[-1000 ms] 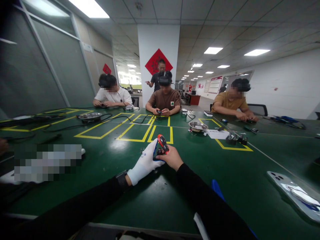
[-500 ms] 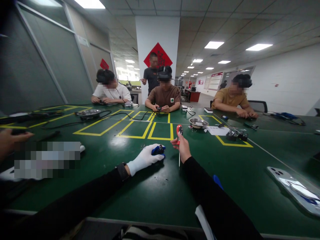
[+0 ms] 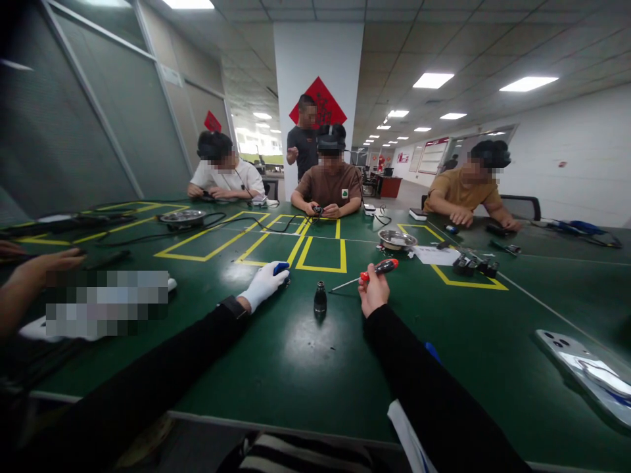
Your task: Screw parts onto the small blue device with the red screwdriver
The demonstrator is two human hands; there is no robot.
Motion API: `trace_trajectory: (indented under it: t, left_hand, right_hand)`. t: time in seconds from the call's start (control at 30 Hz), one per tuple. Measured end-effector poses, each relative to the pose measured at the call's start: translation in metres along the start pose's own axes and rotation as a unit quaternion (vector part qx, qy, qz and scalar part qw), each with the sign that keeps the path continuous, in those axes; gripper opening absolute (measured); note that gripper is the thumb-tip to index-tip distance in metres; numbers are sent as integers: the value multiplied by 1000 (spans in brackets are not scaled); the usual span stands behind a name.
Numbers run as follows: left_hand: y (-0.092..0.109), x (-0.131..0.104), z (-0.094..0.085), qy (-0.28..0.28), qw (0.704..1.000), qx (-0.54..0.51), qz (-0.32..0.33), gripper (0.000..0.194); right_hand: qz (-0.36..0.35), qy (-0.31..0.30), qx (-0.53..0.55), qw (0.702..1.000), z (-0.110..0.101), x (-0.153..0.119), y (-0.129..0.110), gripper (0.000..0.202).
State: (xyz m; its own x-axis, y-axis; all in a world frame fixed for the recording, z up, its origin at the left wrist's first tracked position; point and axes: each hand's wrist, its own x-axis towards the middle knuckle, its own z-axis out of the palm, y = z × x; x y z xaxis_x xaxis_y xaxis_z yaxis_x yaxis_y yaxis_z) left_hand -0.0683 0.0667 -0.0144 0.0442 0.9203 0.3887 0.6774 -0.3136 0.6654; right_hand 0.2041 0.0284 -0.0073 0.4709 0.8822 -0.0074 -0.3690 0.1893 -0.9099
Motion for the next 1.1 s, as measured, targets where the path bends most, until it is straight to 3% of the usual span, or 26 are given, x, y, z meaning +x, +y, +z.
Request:
trace_trajectory:
  t: [0.2, 0.33, 0.5, 0.77, 1.1]
  left_hand:
    - [-14, 4, 7, -27, 997, 63, 20, 43]
    - [-21, 8, -2, -78, 996, 28, 30, 46]
    - [-31, 14, -10, -159, 986, -42, 38, 58]
    - [-35, 16, -5, -138, 989, -6, 44, 60]
    - [-32, 14, -5, -114, 993, -2, 43, 54]
  right_hand:
    - [74, -87, 24, 993, 14, -19, 4, 28]
    - [103, -149, 26, 983, 17, -25, 4, 29]
    - [121, -209, 10, 970, 17, -28, 3, 17]
    - [143, -250, 30, 957, 17, -28, 3, 12]
    - [117, -296, 36, 947, 19, -30, 10, 17]
